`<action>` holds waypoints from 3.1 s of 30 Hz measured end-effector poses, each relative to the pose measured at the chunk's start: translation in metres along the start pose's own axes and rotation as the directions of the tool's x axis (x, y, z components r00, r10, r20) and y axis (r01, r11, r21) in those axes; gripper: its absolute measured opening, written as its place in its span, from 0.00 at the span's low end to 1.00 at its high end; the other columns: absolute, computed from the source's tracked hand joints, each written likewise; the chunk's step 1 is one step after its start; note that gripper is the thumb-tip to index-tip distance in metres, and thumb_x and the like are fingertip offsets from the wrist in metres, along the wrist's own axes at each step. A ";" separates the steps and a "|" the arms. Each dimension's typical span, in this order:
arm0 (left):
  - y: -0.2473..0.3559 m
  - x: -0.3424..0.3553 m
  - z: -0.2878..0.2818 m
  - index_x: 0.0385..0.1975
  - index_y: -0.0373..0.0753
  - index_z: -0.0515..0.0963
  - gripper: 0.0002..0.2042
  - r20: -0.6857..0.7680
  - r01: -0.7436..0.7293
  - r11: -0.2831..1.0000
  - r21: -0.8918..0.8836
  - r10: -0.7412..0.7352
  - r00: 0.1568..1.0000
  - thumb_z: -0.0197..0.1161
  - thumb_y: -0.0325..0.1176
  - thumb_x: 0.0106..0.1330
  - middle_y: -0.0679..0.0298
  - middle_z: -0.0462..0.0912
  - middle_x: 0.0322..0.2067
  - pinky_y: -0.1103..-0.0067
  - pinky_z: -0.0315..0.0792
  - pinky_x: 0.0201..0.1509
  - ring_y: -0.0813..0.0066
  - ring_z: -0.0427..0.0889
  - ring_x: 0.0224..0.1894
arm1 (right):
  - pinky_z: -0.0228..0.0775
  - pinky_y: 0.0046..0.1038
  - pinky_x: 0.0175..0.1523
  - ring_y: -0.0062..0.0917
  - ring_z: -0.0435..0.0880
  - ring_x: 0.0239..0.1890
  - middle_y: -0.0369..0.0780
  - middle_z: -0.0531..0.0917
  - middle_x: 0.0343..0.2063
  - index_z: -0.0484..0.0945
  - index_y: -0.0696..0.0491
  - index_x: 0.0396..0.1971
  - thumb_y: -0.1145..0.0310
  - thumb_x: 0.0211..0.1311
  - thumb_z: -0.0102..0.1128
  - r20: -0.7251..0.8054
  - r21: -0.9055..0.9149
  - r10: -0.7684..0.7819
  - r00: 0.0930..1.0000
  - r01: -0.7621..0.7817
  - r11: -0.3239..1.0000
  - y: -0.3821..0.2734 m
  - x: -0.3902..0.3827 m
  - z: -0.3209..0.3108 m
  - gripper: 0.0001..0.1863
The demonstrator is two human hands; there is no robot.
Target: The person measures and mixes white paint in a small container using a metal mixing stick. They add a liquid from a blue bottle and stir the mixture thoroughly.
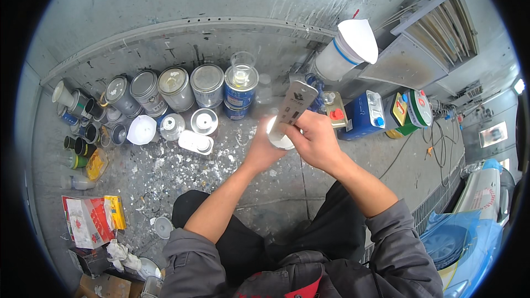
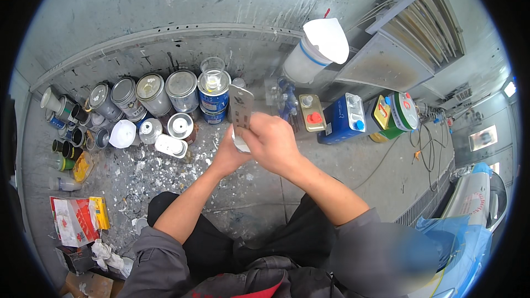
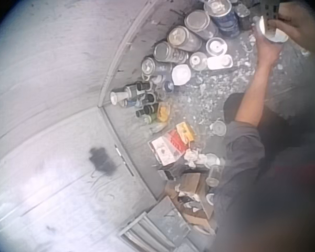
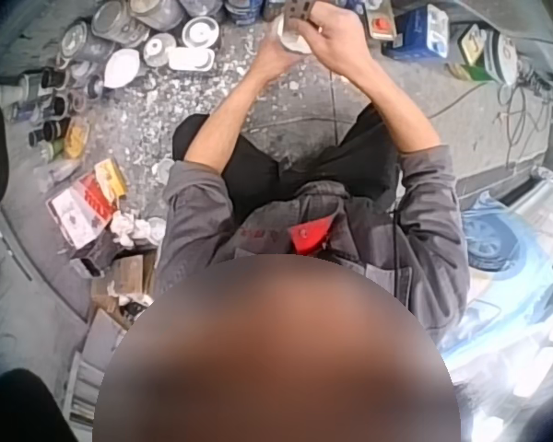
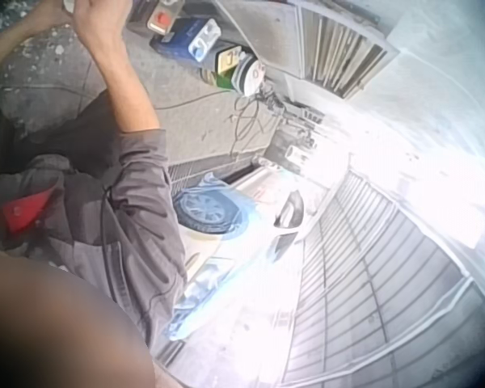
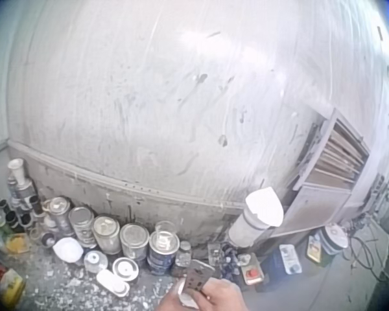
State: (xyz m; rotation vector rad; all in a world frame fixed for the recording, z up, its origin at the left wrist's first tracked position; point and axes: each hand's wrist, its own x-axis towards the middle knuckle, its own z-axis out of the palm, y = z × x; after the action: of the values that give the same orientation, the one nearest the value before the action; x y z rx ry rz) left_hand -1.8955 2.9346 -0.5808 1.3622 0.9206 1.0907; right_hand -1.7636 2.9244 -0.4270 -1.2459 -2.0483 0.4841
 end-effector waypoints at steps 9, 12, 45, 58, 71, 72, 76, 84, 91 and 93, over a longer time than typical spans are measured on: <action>0.006 -0.003 -0.001 0.72 0.39 0.61 0.47 0.027 0.056 0.998 0.036 -0.057 0.998 0.84 0.35 0.53 0.58 0.80 0.61 0.68 0.73 0.66 0.66 0.79 0.63 | 0.71 0.44 0.31 0.49 0.82 0.28 0.48 0.80 0.24 0.82 0.58 0.32 0.72 0.62 0.67 -0.001 -0.005 -0.012 1.000 0.012 1.000 -0.003 0.000 -0.004 0.05; 0.007 -0.003 -0.001 0.73 0.40 0.61 0.48 0.035 0.066 0.997 0.034 -0.067 0.997 0.84 0.35 0.53 0.57 0.80 0.62 0.68 0.73 0.66 0.65 0.79 0.64 | 0.71 0.44 0.31 0.49 0.82 0.27 0.48 0.80 0.24 0.82 0.58 0.31 0.72 0.62 0.67 0.000 -0.008 -0.017 1.000 0.017 1.000 -0.003 0.000 -0.004 0.05; 0.018 -0.001 -0.004 0.66 0.38 0.72 0.36 0.038 -0.047 0.999 -0.028 0.048 0.998 0.79 0.26 0.54 0.55 0.76 0.59 0.67 0.70 0.70 0.58 0.76 0.65 | 0.70 0.42 0.30 0.49 0.81 0.26 0.49 0.78 0.22 0.80 0.60 0.26 0.70 0.61 0.70 -0.030 0.011 -0.001 1.000 0.001 1.000 0.003 0.000 -0.005 0.10; 0.002 -0.004 -0.005 0.69 0.40 0.66 0.43 -0.004 0.032 0.999 -0.015 -0.032 0.999 0.82 0.28 0.51 0.56 0.77 0.63 0.69 0.69 0.71 0.60 0.76 0.68 | 0.75 0.24 0.37 0.16 0.83 0.31 0.39 0.90 0.30 0.87 0.61 0.41 0.74 0.68 0.68 -0.066 0.158 0.188 0.980 -0.176 0.972 -0.010 0.001 -0.060 0.08; 0.012 -0.002 -0.002 0.74 0.36 0.60 0.51 -0.002 0.081 0.995 0.062 -0.081 0.997 0.84 0.28 0.48 0.56 0.74 0.65 0.70 0.68 0.73 0.64 0.73 0.69 | 0.69 0.25 0.31 0.13 0.76 0.26 0.35 0.85 0.24 0.87 0.63 0.38 0.71 0.68 0.69 -0.132 0.229 0.293 0.947 -0.258 0.938 0.035 -0.004 -0.050 0.09; 0.012 -0.001 -0.001 0.73 0.36 0.61 0.50 -0.006 0.068 0.996 0.055 -0.067 0.998 0.84 0.28 0.48 0.57 0.75 0.65 0.70 0.68 0.73 0.65 0.74 0.68 | 0.68 0.25 0.31 0.14 0.76 0.26 0.35 0.84 0.23 0.87 0.63 0.38 0.71 0.68 0.69 -0.134 0.216 0.309 0.942 -0.277 0.936 0.042 -0.008 -0.048 0.09; -0.001 0.000 -0.001 0.72 0.36 0.64 0.48 -0.030 0.042 0.999 0.015 -0.041 0.999 0.84 0.28 0.48 0.58 0.77 0.63 0.70 0.69 0.72 0.66 0.76 0.67 | 0.68 0.25 0.31 0.14 0.76 0.26 0.35 0.83 0.22 0.87 0.63 0.36 0.69 0.68 0.70 -0.120 0.236 0.352 0.928 -0.318 0.918 0.036 -0.011 -0.036 0.11; -0.005 0.001 0.000 0.70 0.37 0.67 0.45 -0.019 0.023 0.999 0.041 -0.022 1.000 0.85 0.29 0.49 0.56 0.79 0.62 0.69 0.71 0.70 0.63 0.77 0.66 | 0.67 0.27 0.28 0.15 0.75 0.23 0.37 0.82 0.18 0.85 0.64 0.31 0.67 0.67 0.71 -0.147 0.226 0.386 0.911 -0.349 0.909 0.034 -0.021 -0.023 0.13; -0.002 -0.001 0.000 0.67 0.38 0.67 0.44 -0.011 0.015 0.998 0.058 -0.015 1.000 0.85 0.30 0.49 0.55 0.79 0.61 0.68 0.71 0.69 0.59 0.78 0.65 | 0.68 0.25 0.29 0.15 0.77 0.24 0.38 0.83 0.19 0.87 0.63 0.33 0.68 0.67 0.71 -0.157 0.276 0.324 0.933 -0.273 0.922 0.013 -0.011 -0.040 0.11; -0.002 -0.001 -0.002 0.67 0.38 0.68 0.43 -0.008 0.005 0.997 0.071 -0.004 1.000 0.85 0.30 0.48 0.55 0.79 0.61 0.68 0.71 0.69 0.59 0.78 0.65 | 0.69 0.25 0.30 0.15 0.78 0.24 0.38 0.84 0.20 0.87 0.63 0.34 0.68 0.67 0.71 -0.155 0.233 0.273 0.949 -0.233 0.944 0.011 -0.006 -0.049 0.11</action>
State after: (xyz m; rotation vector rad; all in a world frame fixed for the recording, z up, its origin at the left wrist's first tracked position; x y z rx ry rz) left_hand -1.8970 2.9347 -0.5829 1.4140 0.9756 1.0690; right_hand -1.7192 2.9231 -0.4017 -1.3759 -1.6420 0.6616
